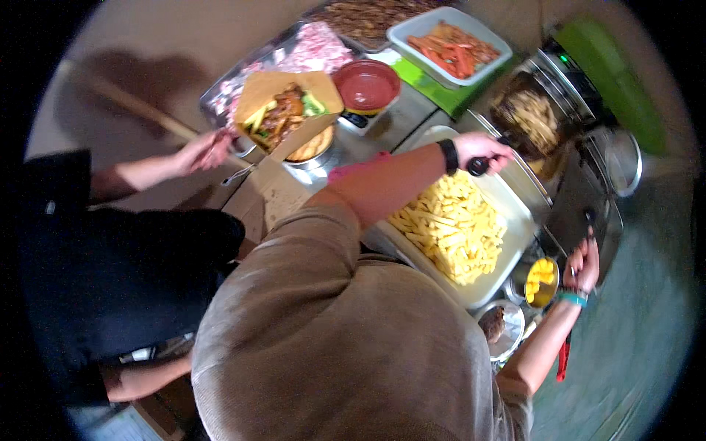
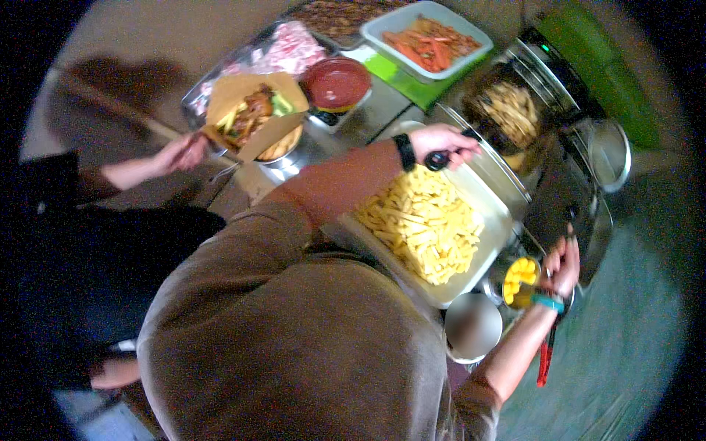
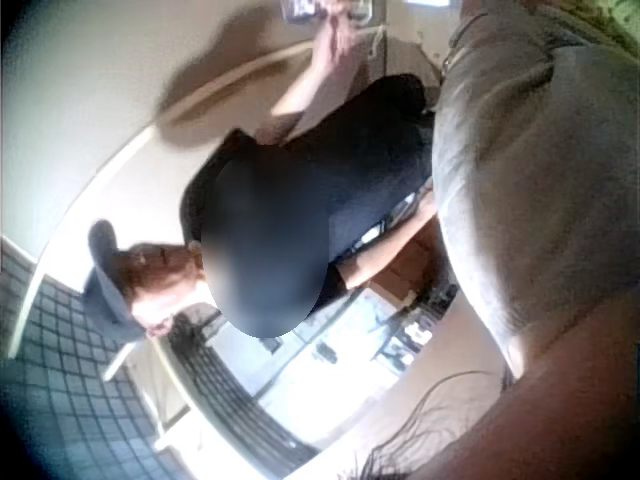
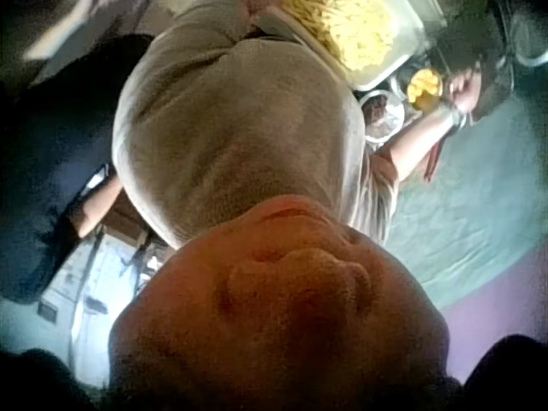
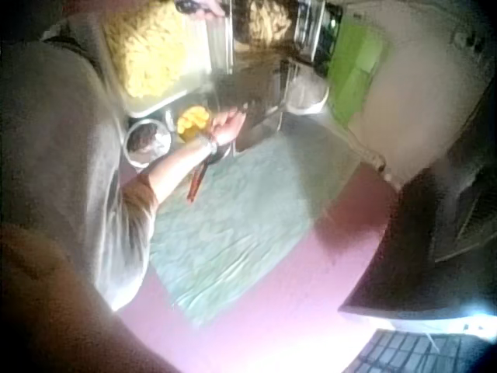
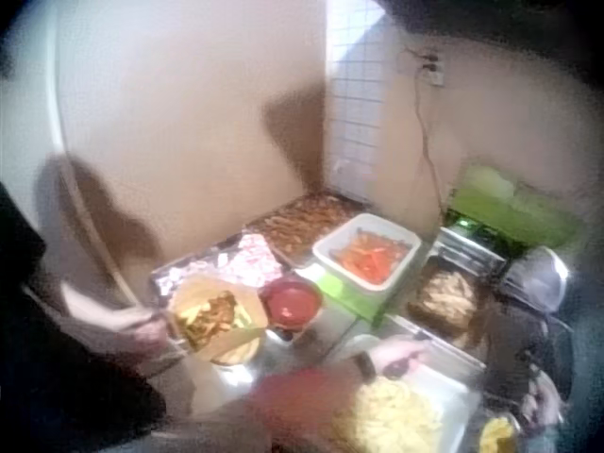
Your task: The person assembles a food order by placing lettuce and fried meat into a paper container, then adding french fries and sliced onions. They use tongs to handle the food items and a deep fryer basket to retrieve the fries.
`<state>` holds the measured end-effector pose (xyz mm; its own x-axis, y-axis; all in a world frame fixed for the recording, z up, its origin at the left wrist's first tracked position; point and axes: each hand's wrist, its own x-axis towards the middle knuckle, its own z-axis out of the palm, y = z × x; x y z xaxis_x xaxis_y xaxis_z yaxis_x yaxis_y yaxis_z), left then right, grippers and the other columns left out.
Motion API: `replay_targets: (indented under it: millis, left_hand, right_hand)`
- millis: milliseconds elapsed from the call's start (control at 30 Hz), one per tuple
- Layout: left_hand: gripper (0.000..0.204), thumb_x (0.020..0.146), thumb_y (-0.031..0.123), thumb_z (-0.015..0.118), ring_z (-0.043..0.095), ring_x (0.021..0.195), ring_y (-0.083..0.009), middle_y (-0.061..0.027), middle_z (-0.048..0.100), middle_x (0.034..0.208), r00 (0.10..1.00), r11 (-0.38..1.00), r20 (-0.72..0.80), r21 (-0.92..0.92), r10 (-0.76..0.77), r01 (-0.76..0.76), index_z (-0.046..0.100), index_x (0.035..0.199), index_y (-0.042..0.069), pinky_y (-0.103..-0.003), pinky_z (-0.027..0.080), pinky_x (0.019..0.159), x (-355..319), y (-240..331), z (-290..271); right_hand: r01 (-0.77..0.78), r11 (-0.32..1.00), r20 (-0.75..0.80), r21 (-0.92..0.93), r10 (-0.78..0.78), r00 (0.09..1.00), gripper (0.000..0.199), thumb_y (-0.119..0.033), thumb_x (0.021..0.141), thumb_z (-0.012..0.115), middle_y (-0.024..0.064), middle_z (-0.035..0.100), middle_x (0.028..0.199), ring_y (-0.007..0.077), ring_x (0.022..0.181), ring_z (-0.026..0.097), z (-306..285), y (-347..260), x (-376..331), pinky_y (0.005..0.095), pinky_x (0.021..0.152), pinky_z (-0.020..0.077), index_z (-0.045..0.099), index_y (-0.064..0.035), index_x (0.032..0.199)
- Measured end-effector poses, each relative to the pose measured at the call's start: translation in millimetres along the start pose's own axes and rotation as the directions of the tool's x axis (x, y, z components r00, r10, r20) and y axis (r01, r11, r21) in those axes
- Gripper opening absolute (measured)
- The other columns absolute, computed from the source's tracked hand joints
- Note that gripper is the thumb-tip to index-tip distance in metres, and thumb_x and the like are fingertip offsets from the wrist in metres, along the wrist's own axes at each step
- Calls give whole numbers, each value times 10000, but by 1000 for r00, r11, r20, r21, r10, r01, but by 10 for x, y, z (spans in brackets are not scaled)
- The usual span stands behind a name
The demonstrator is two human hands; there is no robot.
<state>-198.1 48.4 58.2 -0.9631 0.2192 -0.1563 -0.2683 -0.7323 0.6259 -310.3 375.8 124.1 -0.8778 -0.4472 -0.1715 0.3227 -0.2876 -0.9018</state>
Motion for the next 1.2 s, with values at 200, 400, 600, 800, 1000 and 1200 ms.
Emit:
replay_targets:
  millis: [200, 400, 600, 800, 1000, 1200]
  left_hand:
    - [192, 886, 182, 409, 391, 484, -31, 33, 426, 657, 994, 995, 107, -95, 5, 5, 482, 954, 18, -176, 333, 416, -239, 218, 3]
    - [223, 896, 204, 391, 378, 470, -31, 29, 421, 656, 997, 999, 69, -14, -32, 33, 460, 1010, 26, -171, 324, 399, -245, 436, 105]
    - [201, 894, 205, 400, 368, 472, -19, 40, 413, 645, 994, 1000, 109, 10, -31, 30, 435, 993, 34, -139, 305, 377, -119, 636, 261]
    - [199, 887, 197, 413, 322, 454, -21, 47, 370, 632, 991, 989, 85, -101, -102, 110, 436, 1005, 38, -150, 290, 361, -62, 796, 351]
    - [208, 889, 194, 409, 328, 457, -22, 37, 375, 651, 990, 991, 106, -79, -96, 105, 436, 1010, 28, -153, 302, 366, 50, 872, 325]
    - [206, 892, 189, 400, 341, 460, -25, 33, 388, 654, 988, 989, 118, -98, -102, 114, 436, 1012, 25, -158, 312, 374, 57, 960, 291]
  right_hand:
    - [21, 951, -133, -309, -65, 989, 242, -123, 844, 438, 31, 492, 609, 75, 386, 372, 368, 99, 467, 209, 303, 278, 413, -22, 1062]
    - [-67, 613, -237, -787, -201, 951, 350, -117, 831, 431, 53, 509, 587, 121, 385, 423, 396, 235, 803, 272, 302, 309, 388, -70, 1175]
    - [-15, -262, 46, -965, -225, 973, 276, -87, 771, 442, 190, 575, 849, 292, 750, 558, 92, 490, 1424, 373, 643, 451, 507, -16, 1030]
    - [-57, -389, 11, -920, -171, 985, 219, -91, 770, 440, 201, 573, 947, 320, 901, 559, 689, 415, 1359, 387, 775, 460, 594, 1, 896]
    - [-85, 23, -80, -996, 162, 984, 213, -133, 797, 461, 128, 576, 685, 213, 537, 525, 419, 394, 1546, 326, 451, 416, 519, -39, 979]
    - [-557, 729, 20, -399, 614, 789, 81, -102, 854, 432, 27, 479, 584, 46, 373, 270, 379, 312, 1259, 215, 315, 229, 422, -90, 933]
